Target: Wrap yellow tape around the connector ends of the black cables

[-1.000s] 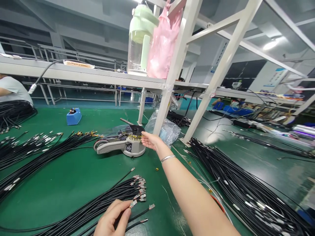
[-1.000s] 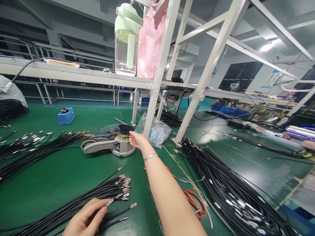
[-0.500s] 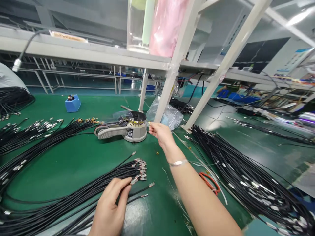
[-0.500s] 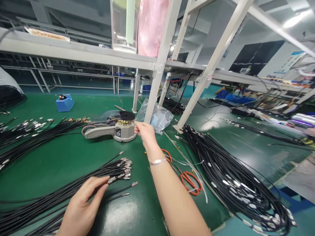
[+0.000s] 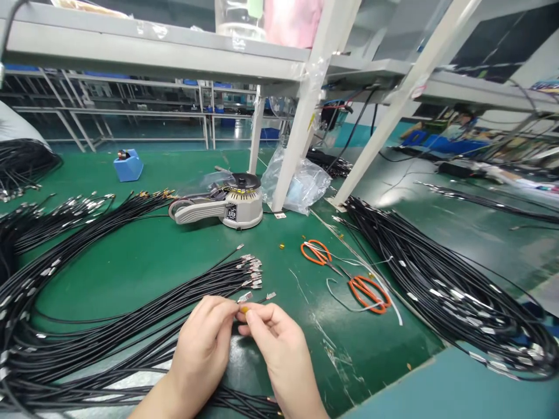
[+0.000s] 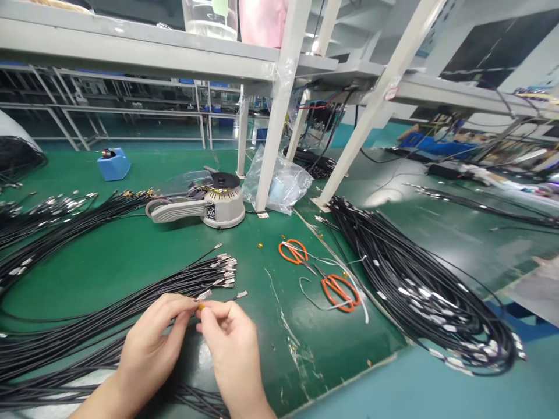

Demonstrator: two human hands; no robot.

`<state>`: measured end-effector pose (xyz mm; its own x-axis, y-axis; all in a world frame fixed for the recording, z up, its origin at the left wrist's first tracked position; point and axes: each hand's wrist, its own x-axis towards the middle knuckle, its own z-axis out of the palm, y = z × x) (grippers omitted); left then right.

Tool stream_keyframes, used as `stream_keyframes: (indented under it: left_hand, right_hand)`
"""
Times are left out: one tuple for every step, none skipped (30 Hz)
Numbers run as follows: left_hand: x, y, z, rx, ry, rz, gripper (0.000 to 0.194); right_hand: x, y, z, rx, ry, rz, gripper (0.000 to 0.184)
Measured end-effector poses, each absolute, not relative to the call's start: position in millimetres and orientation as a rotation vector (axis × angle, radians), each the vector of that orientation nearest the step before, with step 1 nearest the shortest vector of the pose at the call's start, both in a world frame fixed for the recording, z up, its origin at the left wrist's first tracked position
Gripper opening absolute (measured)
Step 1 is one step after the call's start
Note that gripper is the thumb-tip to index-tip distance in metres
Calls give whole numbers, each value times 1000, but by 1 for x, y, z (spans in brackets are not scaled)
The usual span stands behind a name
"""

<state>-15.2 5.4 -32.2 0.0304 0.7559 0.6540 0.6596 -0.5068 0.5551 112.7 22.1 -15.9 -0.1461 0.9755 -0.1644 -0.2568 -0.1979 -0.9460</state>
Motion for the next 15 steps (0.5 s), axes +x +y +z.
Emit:
stream_keyframes:
  left_hand:
    - [-15,5,-32,2189,1497,1501,20]
    - [-16,5,-32,2199,1488,1510,20]
    - [-16,5,-32,2212,1480,1521,21]
    - [-16,5,-32,2228,1475,1534,23]
    - [-16,5,-33,2246,1474,1543,24]
    - [-17,5,-33,2264,1475,1551,25]
    - [-17,5,-33,2281,1479,1558,25]
    - [-17,5,-33,2297,1481,1563,25]
    - [-18,5,-33,2312,1482,1568,25]
    - [-18,5,-33,2323,1482,1568,25]
    - [-18,5,-33,2329,1485,1564,26]
    - [-18,4,-32,2333,1488,1557,26]
    - [-19,4,-32,2332,1492,1550,27]
    - [-19,4,-32,2326,1494,1548,28]
    - [-19,4,-32,2320,1494,1547,29]
  right_hand:
    - [112,22,-16,-1068,-993,1543,26]
    - [111,21,-16,-1068,-990,1533,26]
    - [110,20,-16,-1070,-987,1522,26]
    - [108,19,-17,-1073,-987,1511,26]
    - [107,18,-17,-1078,-988,1499,26]
    - [106,18,-17,-1085,-991,1487,26]
    - [105,18,-17,-1095,-994,1478,26]
    - [105,18,-17,-1105,-996,1471,27]
    - [104,18,-17,-1114,-999,1468,27]
    - [104,18,-16,-1122,-1002,1465,27]
    - [104,19,-15,-1129,-1007,1461,27]
    - [104,19,-15,-1135,-1012,1457,27]
    - [104,19,-15,-1141,-1018,1453,27]
    - [105,19,-14,-1146,-1021,1450,27]
    - [105,19,-14,-1149,-1021,1451,27]
